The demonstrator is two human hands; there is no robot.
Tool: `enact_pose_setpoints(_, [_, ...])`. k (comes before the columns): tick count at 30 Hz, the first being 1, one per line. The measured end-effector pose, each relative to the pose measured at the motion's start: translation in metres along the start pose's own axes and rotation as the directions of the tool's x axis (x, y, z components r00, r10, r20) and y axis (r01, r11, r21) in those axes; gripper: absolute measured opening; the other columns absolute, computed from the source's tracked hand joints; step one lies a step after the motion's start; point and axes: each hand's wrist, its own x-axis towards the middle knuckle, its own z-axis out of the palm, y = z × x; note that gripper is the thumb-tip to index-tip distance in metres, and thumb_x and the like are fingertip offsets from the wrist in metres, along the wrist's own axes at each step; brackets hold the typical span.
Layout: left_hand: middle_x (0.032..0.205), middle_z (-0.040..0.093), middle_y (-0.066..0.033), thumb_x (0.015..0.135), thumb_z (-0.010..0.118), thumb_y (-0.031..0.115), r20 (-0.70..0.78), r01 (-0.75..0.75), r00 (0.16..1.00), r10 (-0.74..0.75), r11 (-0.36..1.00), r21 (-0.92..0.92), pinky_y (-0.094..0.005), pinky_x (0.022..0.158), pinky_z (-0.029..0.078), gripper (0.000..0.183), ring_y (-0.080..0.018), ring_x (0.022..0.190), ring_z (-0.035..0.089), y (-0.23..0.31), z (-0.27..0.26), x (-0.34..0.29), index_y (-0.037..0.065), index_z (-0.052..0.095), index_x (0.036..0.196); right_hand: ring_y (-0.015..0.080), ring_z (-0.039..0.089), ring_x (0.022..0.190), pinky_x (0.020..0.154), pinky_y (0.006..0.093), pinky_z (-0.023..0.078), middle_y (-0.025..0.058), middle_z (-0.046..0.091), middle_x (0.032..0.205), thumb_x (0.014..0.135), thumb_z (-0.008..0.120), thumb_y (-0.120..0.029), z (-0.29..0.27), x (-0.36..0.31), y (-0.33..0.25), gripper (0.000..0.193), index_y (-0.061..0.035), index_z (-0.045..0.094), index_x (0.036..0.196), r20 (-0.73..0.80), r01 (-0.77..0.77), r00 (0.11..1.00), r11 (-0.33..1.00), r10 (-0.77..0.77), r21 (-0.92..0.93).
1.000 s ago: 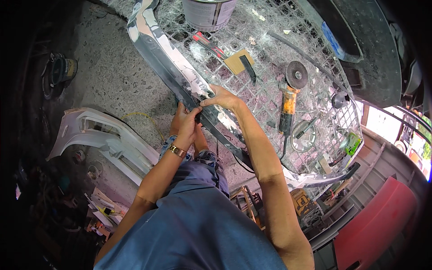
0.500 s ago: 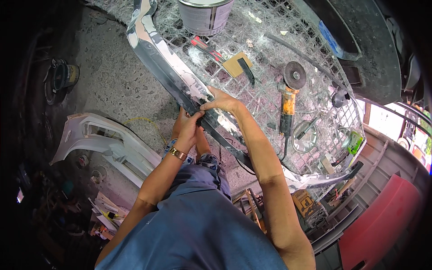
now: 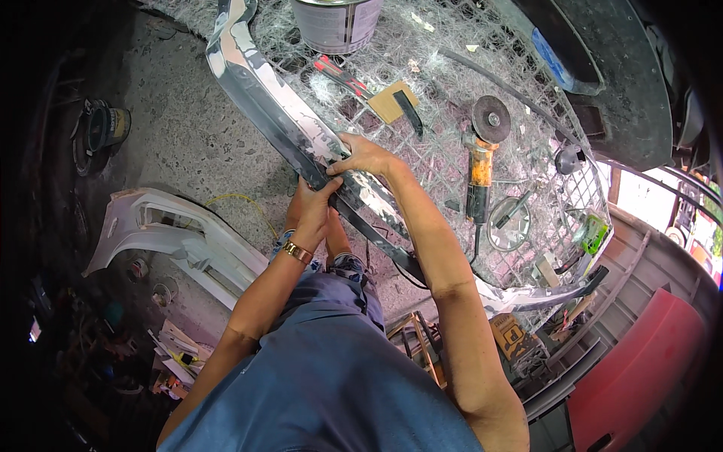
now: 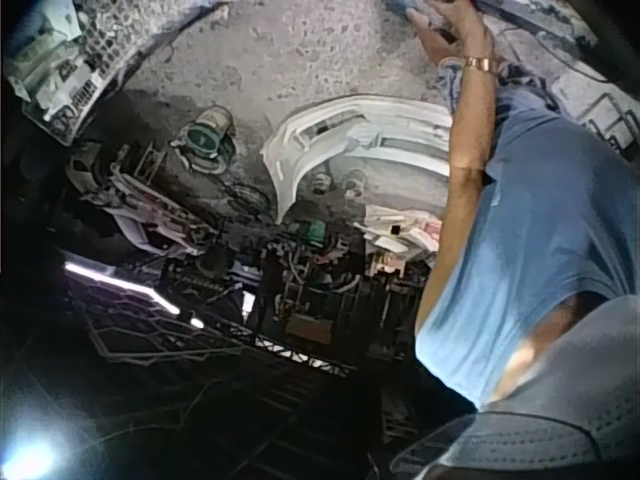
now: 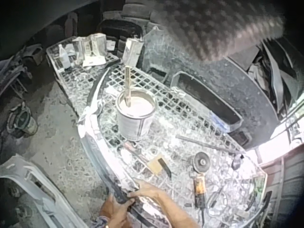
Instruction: Repairing and prepping a car bumper for painting by applying filler and sanding.
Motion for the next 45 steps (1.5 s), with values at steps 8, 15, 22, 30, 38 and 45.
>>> enact_pose_setpoints(8, [0.118, 0.055, -0.0065, 0.077, 0.073, -0.007, 0.013, -0.020, 1.000, 0.020, 1.000, 0.003, -0.0283, 0.089, 0.052, 0.061, -0.0176, 0.106, 0.058, 0.000, 0.000, -0.001, 0.007, 0.040, 0.127, 0.0219, 0.050, 0.117, 0.102, 0.0330, 0.038, 0.0133, 0.056, 0.126, 0.067, 0.085, -0.026, 0.001, -0.004, -0.006, 0.083, -0.0024, 0.044, 0.136, -0.060, -0.014, 0.998, 0.994, 0.008, -0.111])
enact_pose_setpoints(15, [0.121, 0.053, -0.0076, 0.076, 0.075, -0.006, 0.003, -0.043, 0.999, 0.043, 0.999, 0.012, -0.0292, 0.090, 0.051, 0.064, -0.0189, 0.108, 0.057, -0.006, -0.002, 0.002, 0.007, 0.039, 0.128, 0.0222, 0.053, 0.115, 0.101, 0.0335, 0.040, 0.0140, 0.059, 0.122, 0.067, 0.085, -0.026, 0.000, -0.005, -0.018, 0.082, -0.0037, 0.045, 0.135, -0.072, 0.044, 0.996, 0.992, -0.053, -0.121])
enact_pose_setpoints(22, [0.128, 0.049, -0.0125, 0.075, 0.075, -0.004, 0.024, -0.037, 0.999, 0.037, 0.999, 0.004, -0.0290, 0.092, 0.050, 0.079, -0.0213, 0.112, 0.055, -0.004, 0.000, -0.002, 0.002, 0.030, 0.140, 0.0134, 0.057, 0.093, 0.084, 0.0277, 0.046, 0.0053, 0.064, 0.101, 0.079, 0.080, -0.032, -0.003, -0.006, -0.037, 0.069, -0.0055, 0.047, 0.133, -0.076, -0.039, 0.996, 0.992, 0.049, 0.121])
enact_pose_setpoints(30, [0.131, 0.048, -0.0134, 0.074, 0.078, 0.000, 0.001, -0.028, 1.000, 0.028, 0.998, 0.055, -0.0305, 0.095, 0.048, 0.080, -0.0230, 0.115, 0.053, -0.011, -0.003, 0.005, 0.000, 0.030, 0.139, 0.0119, 0.058, 0.088, 0.080, 0.0271, 0.047, 0.0054, 0.063, 0.094, 0.087, 0.072, -0.032, -0.018, -0.045, -0.023, 0.057, -0.0007, 0.050, 0.129, -0.395, 0.100, 0.917, 0.990, -0.053, 0.101])
enact_pose_setpoints(38, [0.126, 0.051, -0.0126, 0.075, 0.078, -0.002, 0.051, 0.041, 0.998, -0.041, 0.999, 0.015, -0.0301, 0.091, 0.051, 0.083, -0.0220, 0.109, 0.057, -0.015, -0.015, 0.006, 0.001, 0.028, 0.140, 0.0109, 0.059, 0.092, 0.084, 0.0267, 0.048, 0.0050, 0.064, 0.099, 0.089, 0.069, -0.014, -0.005, -0.101, 0.007, 0.039, -0.0001, 0.055, 0.123, -0.522, 0.088, 0.853, 0.983, 0.009, 0.162])
enact_pose_setpoints(45, [0.117, 0.056, -0.0113, 0.078, 0.073, -0.006, -0.006, 0.111, 0.994, -0.111, 0.993, 0.026, -0.0334, 0.085, 0.057, 0.066, -0.0240, 0.103, 0.062, -0.007, 0.001, -0.008, 0.007, 0.037, 0.131, 0.0123, 0.060, 0.084, 0.079, 0.0286, 0.050, 0.0080, 0.065, 0.094, 0.083, 0.073, -0.014, 0.015, -0.114, 0.032, 0.041, 0.0016, 0.057, 0.118, -0.556, 0.059, 0.831, 0.993, 0.010, 0.105])
